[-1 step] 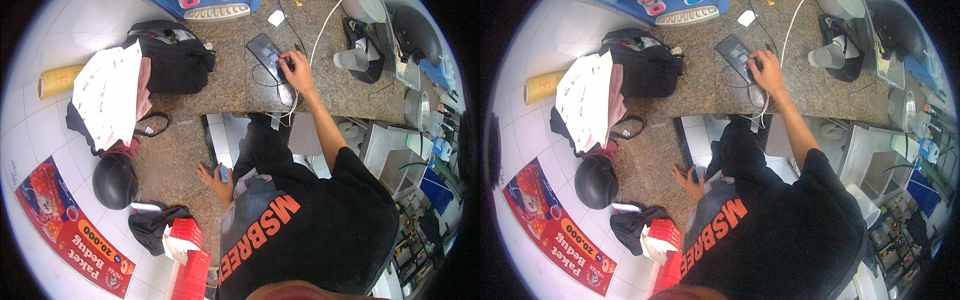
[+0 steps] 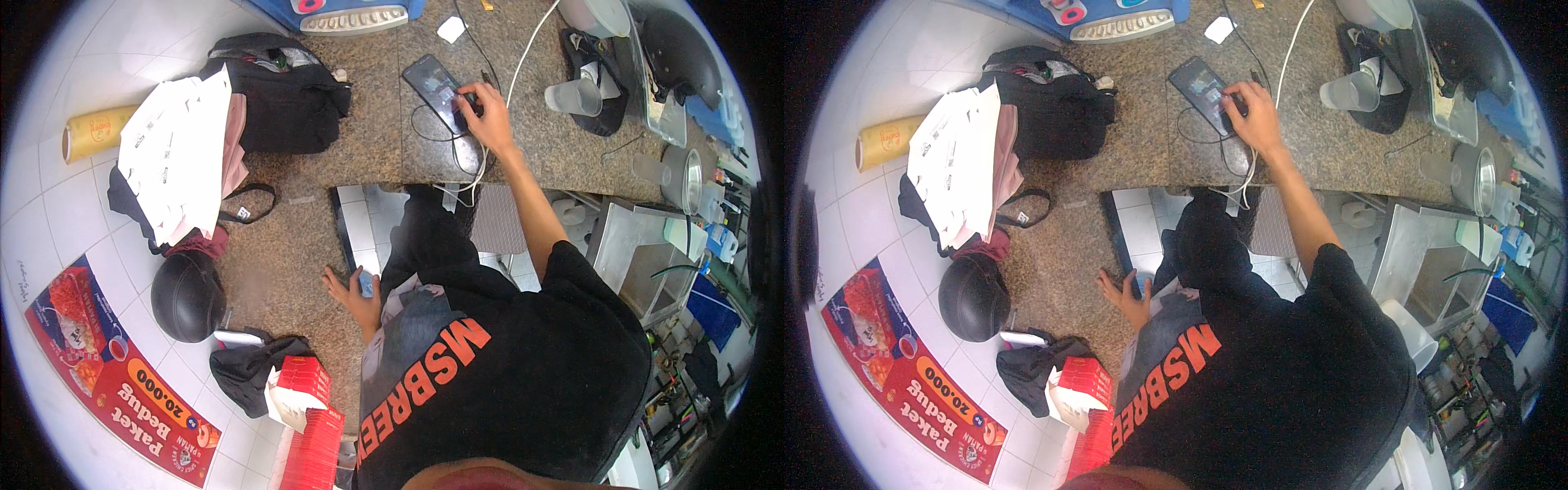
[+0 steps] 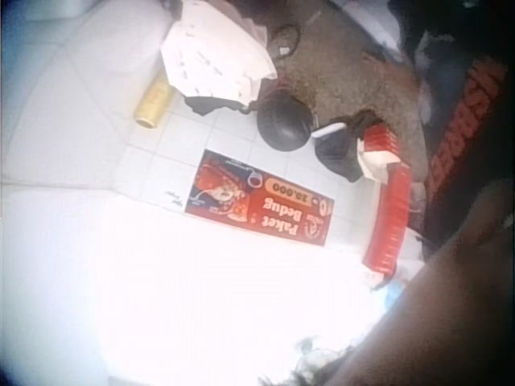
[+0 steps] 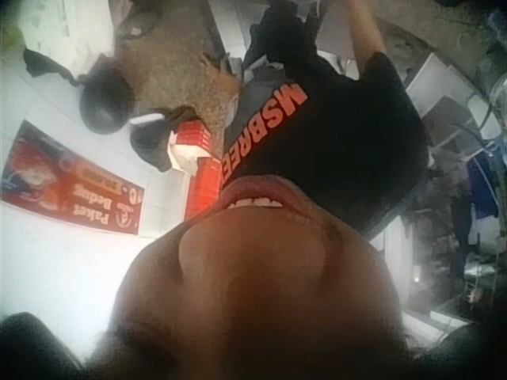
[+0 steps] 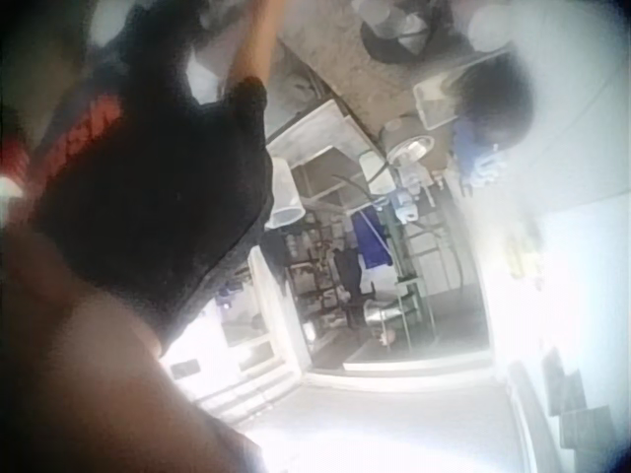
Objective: The person assembles red and white cardboard food boxes by folding the flaps and inserting paper liners. They repeatedly pick up flat boxes, fold them into shape, and place them on a stack on the counter. A second person is briefly visible in the background handling a notebook.
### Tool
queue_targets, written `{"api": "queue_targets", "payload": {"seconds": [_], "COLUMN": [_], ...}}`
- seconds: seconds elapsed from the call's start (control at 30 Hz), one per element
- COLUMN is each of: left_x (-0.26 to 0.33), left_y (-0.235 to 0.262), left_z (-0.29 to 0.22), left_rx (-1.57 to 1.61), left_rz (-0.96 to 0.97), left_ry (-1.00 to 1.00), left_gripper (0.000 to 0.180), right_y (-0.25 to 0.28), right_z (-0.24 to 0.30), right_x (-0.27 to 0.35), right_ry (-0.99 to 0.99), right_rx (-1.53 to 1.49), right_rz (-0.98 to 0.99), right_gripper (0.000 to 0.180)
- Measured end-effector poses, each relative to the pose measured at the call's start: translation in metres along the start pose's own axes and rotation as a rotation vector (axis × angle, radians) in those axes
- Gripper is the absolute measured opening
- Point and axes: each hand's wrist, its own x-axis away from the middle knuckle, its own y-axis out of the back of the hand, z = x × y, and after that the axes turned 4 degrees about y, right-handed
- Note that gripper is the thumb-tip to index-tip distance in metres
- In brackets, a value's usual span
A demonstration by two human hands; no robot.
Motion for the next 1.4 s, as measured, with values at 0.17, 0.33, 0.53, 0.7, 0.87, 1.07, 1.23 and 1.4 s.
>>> {"api": "queue_targets", "payload": {"seconds": [0.17,0.33,0.53,0.7,0.87,1.07,1.23,1.4], "left_x": [0.0,-0.001,0.0,0.001,-0.001,0.0,-0.001,-0.003], "left_y": [-0.004,-0.005,-0.008,-0.011,-0.012,-0.013,-0.012,-0.012], "left_z": [0.002,0.0,0.003,0.001,0.003,0.005,0.004,0.003], "left_rx": [-0.011,-0.022,-0.038,-0.043,-0.034,-0.043,-0.058,-0.045], "left_rz": [-0.016,-0.025,-0.039,-0.053,-0.072,-0.06,-0.066,-0.073], "left_ry": [-0.02,-0.018,-0.024,-0.003,-0.024,-0.014,-0.015,-0.026], "left_gripper": [0.043,0.043,0.043,0.04,0.04,0.042,0.041,0.042], "right_y": [0.005,0.009,0.009,0.005,0.007,0.006,0.007,0.001], "right_z": [-0.008,-0.011,-0.016,-0.022,-0.021,-0.018,-0.015,-0.016], "right_x": [0.001,0.0,0.001,0.004,0.006,0.005,0.002,0.001], "right_ry": [-0.016,-0.012,0.0,0.005,0.094,0.041,-0.067,-0.009], "right_rx": [-0.143,-0.15,-0.204,-0.135,-0.014,-0.057,-0.102,-0.072], "right_rz": [-0.007,0.015,0.0,-0.005,-0.004,-0.035,-0.017,-0.046], "right_gripper": [0.023,0.023,0.018,0.017,0.014,0.015,0.016,0.028]}}
